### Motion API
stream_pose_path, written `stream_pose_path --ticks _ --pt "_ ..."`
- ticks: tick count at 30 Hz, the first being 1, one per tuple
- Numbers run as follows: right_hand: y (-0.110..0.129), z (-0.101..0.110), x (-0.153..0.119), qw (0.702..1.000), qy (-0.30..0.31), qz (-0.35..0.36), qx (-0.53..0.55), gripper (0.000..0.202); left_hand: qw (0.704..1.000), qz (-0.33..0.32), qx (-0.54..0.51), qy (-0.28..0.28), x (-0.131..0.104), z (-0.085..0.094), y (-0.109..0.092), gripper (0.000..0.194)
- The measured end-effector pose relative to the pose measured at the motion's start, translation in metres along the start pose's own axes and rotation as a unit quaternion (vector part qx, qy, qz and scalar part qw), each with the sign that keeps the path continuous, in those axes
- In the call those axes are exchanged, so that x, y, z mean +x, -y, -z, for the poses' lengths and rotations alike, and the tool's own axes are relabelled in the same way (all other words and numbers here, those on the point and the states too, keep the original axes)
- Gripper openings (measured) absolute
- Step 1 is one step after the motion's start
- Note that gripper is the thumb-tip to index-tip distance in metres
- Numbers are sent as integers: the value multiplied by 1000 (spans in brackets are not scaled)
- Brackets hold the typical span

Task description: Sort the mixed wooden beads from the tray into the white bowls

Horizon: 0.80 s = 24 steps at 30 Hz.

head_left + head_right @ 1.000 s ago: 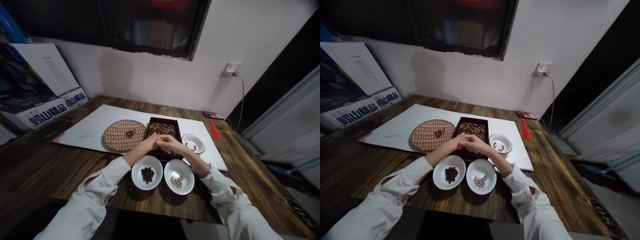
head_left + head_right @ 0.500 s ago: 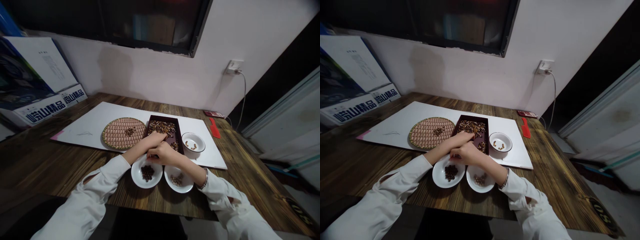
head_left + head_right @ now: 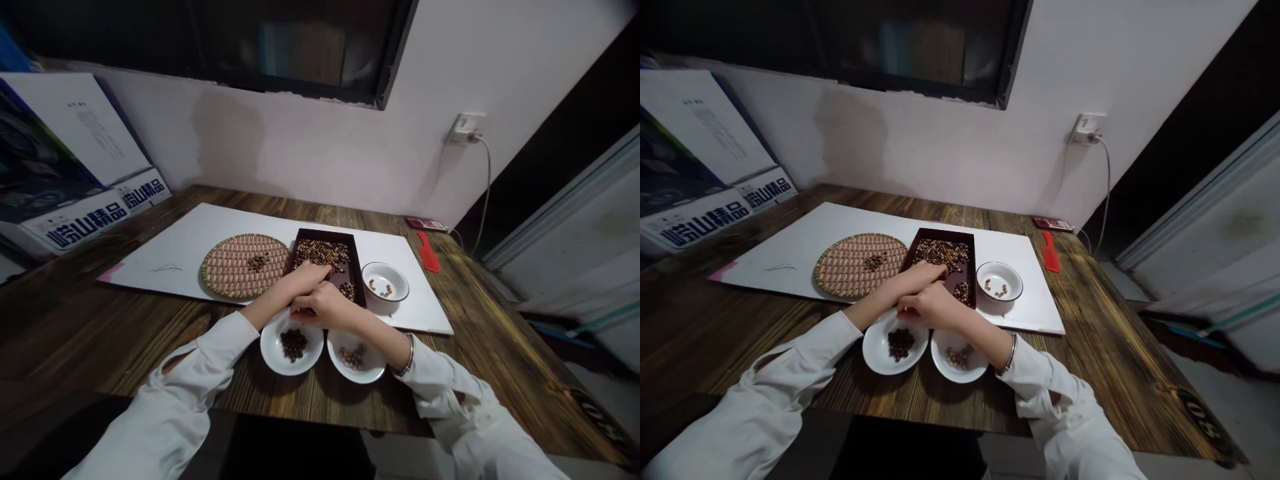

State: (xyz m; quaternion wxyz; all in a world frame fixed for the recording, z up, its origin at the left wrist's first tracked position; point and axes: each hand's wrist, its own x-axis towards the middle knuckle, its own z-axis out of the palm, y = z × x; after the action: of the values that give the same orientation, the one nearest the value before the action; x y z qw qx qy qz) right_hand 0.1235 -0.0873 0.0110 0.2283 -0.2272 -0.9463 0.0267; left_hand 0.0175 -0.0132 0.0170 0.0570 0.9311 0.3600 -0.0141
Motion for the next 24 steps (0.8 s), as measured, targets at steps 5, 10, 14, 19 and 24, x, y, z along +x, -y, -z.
stream_pose_path --ticks 5,10,14,19,24 --pt "1 0 0 1000 -7 -14 23 11 1000 -1 -4 2 -2 2 -1 21" --pt "2 3 0 999 0 -16 28 13 1000 -5 -5 2 2 -2 1 20" --pt "2 4 0 999 14 -21 31 12 1000 -1 -6 9 1 0 1 22" --pt "2 4 0 999 22 -20 27 16 1000 -11 -11 -12 -6 5 -2 19" --pt "2 3 0 999 23 -13 20 16 1000 0 -16 2 -4 5 -3 17"
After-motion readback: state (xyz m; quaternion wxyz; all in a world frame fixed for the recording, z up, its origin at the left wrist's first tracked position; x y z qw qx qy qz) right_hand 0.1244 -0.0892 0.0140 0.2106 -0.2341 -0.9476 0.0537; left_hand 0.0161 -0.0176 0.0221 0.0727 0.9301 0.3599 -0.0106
